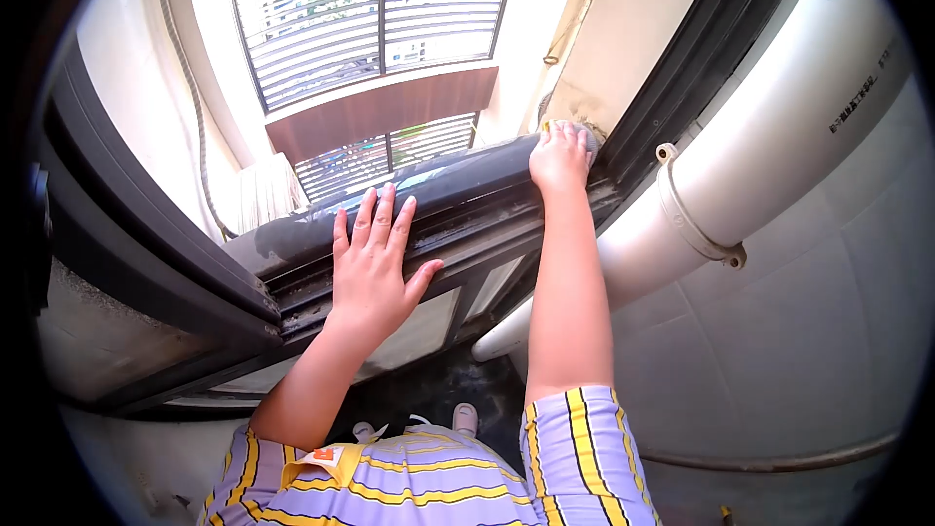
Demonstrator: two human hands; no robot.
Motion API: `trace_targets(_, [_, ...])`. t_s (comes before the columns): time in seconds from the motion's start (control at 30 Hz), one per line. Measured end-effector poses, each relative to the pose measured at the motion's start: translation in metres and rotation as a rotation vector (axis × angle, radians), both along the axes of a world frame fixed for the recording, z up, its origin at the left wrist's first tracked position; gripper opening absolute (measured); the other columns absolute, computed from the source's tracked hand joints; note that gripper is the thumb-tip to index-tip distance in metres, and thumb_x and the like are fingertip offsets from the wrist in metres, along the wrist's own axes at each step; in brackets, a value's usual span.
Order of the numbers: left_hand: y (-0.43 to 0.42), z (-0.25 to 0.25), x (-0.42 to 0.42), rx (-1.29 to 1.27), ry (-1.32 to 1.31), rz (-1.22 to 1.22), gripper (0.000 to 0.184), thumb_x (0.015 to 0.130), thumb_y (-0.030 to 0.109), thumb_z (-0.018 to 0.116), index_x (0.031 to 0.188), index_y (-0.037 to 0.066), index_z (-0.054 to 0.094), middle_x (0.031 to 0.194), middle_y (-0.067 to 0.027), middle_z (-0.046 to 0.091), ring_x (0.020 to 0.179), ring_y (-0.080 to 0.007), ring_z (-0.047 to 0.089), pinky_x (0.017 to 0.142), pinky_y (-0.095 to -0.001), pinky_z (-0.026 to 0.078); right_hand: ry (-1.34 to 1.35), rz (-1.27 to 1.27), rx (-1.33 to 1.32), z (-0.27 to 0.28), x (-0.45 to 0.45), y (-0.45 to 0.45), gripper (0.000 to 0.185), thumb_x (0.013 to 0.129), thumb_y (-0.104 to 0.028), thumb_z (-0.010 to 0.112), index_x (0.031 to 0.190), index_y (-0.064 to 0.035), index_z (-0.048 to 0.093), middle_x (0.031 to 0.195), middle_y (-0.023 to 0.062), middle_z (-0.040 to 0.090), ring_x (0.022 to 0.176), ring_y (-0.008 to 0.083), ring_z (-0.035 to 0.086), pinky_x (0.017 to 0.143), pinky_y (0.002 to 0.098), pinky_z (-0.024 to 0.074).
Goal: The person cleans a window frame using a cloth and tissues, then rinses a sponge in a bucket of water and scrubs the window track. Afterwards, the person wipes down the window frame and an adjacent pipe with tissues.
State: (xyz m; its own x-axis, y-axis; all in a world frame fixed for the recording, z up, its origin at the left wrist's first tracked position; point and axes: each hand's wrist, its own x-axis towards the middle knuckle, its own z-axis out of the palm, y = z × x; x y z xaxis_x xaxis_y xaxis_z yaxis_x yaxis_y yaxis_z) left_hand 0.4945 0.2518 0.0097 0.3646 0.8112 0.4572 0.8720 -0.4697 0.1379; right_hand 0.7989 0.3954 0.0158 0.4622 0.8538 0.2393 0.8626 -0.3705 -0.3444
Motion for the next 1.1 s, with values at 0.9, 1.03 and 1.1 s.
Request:
trace_targets(0.9, [-0.040,-0.007,-0.044,-0.054,-0.077,0.176,0.090,0.100,0.033,0.061,0.164,-0.008,0.013,0.170,-0.0341,0.013,0.161,-0.0446,0.012,0.130,-0.0533,0.009,0.239,1.401,-0.200,0.058,-0.165,-0.068,0.054,0.098,0.004,0.059,0.149,-0.0143,0.059,0.156,0.0147,0.055,0.152,0.0322,0.042,0.123,0.0404,0.0361])
trace_targets(1.03, [-0.045,-0.021,-0.051,0.203,-0.276,-0.004,0.101,0.087,0.016,0.074,0.167,0.004,0.014,0.171,-0.0319,0.013,0.161,-0.0452,0.015,0.129,-0.0541,0.013,0.336,1.499,-0.285,0.059,-0.182,-0.051,0.047,0.097,-0.002,0.067,0.142,-0.0153,0.066,0.152,0.0124,0.059,0.150,0.0304,0.045,0.120,0.0389,0.0413])
trace_targets(1.1, [-0.044,-0.032,-0.057,0.373,-0.250,-0.070,0.103,0.083,0.012,0.074,0.167,0.007,0.016,0.171,-0.0310,0.015,0.160,-0.0441,0.021,0.130,-0.0538,0.013,0.387,1.570,-0.378,0.062,-0.209,-0.048,0.050,0.095,0.001,0.068,0.142,-0.0138,0.067,0.153,0.0108,0.059,0.151,0.0269,0.044,0.124,0.0404,0.0372])
